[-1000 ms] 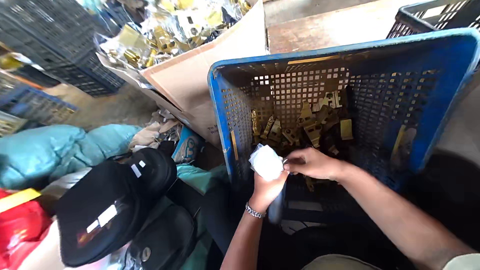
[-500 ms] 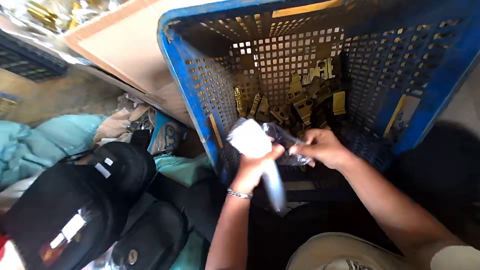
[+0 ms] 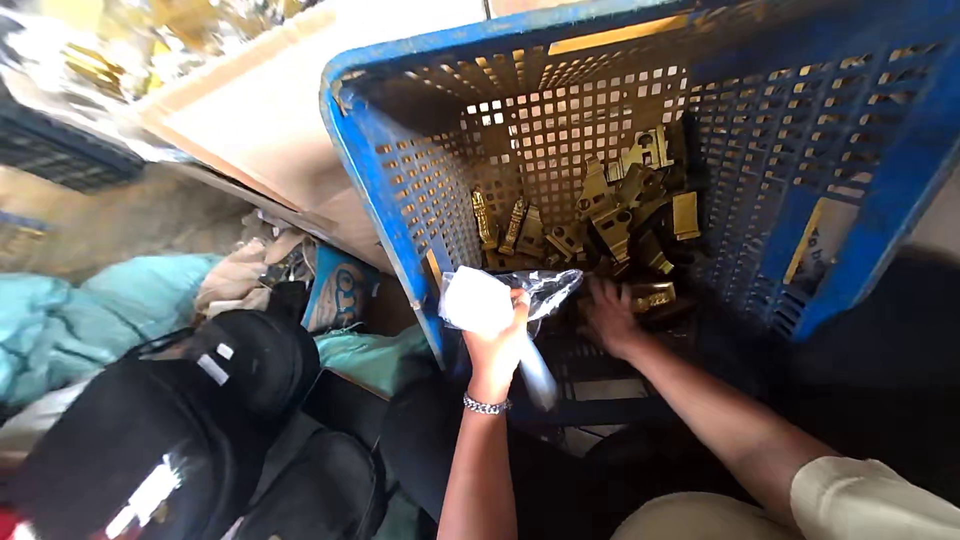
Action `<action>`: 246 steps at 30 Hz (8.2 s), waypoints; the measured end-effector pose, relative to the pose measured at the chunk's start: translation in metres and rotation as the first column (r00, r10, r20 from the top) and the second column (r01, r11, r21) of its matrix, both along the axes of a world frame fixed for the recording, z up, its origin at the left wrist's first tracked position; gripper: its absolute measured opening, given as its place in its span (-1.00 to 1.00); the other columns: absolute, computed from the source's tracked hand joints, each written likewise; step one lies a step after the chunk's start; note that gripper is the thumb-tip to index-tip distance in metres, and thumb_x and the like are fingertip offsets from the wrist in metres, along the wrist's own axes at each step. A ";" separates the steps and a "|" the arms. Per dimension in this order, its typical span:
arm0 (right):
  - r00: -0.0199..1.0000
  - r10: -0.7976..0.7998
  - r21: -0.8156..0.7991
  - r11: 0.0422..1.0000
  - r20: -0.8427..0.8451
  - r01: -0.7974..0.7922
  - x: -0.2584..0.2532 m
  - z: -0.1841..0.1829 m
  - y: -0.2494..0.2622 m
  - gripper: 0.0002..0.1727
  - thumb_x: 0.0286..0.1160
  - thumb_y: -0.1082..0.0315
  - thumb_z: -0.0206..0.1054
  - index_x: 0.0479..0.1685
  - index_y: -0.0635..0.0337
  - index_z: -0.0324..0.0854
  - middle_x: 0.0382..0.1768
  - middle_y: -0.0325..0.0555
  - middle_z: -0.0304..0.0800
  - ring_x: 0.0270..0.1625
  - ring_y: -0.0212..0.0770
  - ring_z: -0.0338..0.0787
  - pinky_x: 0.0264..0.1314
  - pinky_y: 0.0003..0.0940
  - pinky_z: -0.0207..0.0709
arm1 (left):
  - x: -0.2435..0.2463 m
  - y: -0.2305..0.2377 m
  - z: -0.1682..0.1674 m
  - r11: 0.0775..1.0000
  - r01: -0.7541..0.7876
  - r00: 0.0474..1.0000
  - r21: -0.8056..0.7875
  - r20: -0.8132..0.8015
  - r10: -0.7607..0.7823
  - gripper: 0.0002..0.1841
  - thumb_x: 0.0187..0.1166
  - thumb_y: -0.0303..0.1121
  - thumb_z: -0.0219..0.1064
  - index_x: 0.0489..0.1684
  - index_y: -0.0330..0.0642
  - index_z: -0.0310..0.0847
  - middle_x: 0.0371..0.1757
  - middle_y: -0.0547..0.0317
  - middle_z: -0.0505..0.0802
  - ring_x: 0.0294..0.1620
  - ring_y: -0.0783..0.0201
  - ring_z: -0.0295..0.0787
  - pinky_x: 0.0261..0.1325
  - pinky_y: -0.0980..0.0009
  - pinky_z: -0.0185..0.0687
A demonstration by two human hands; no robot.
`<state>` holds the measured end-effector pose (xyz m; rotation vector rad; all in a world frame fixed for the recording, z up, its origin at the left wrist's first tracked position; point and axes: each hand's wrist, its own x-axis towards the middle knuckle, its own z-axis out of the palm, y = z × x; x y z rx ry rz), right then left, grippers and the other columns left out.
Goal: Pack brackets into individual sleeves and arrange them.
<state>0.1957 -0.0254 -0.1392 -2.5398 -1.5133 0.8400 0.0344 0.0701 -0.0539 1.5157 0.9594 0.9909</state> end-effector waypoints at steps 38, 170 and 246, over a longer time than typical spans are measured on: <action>0.982 0.135 0.479 0.876 -0.131 -0.057 -0.025 0.113 -0.040 -0.60 0.51 0.43 0.36 0.29 0.43 0.60 0.35 0.49 0.59 0.05 0.39 0.83 0.07 0.26 0.70 | 0.006 -0.049 0.039 0.936 0.109 0.975 -0.336 0.221 -0.034 -0.72 0.35 -0.70 0.45 -0.03 -0.42 0.55 -0.33 0.18 0.81 -0.39 0.49 0.71 -0.27 0.58 0.66; 0.970 0.198 0.860 0.462 0.140 -0.219 -0.038 0.093 -0.053 -0.49 0.15 0.84 0.25 0.18 0.40 0.69 0.32 0.39 0.72 0.36 0.42 0.73 0.38 0.09 0.66 | 0.016 -0.062 0.030 0.912 -0.011 0.934 -0.410 0.322 0.156 -0.50 0.28 -0.73 0.47 0.21 -0.41 0.41 -0.12 0.12 0.81 -0.09 0.42 0.81 0.07 0.46 0.77; 0.266 -0.042 0.092 0.877 -0.963 0.471 -0.004 0.087 -0.065 -0.85 0.72 0.49 0.15 0.05 0.39 0.55 -0.25 -0.23 0.75 -0.29 -0.41 0.80 -0.09 -0.43 0.76 | 0.012 -0.039 0.005 0.717 0.617 0.748 -0.324 -0.042 -0.663 -0.27 0.12 -0.61 0.61 0.43 -0.51 0.44 0.20 0.04 0.80 0.16 0.48 0.74 0.33 0.52 0.64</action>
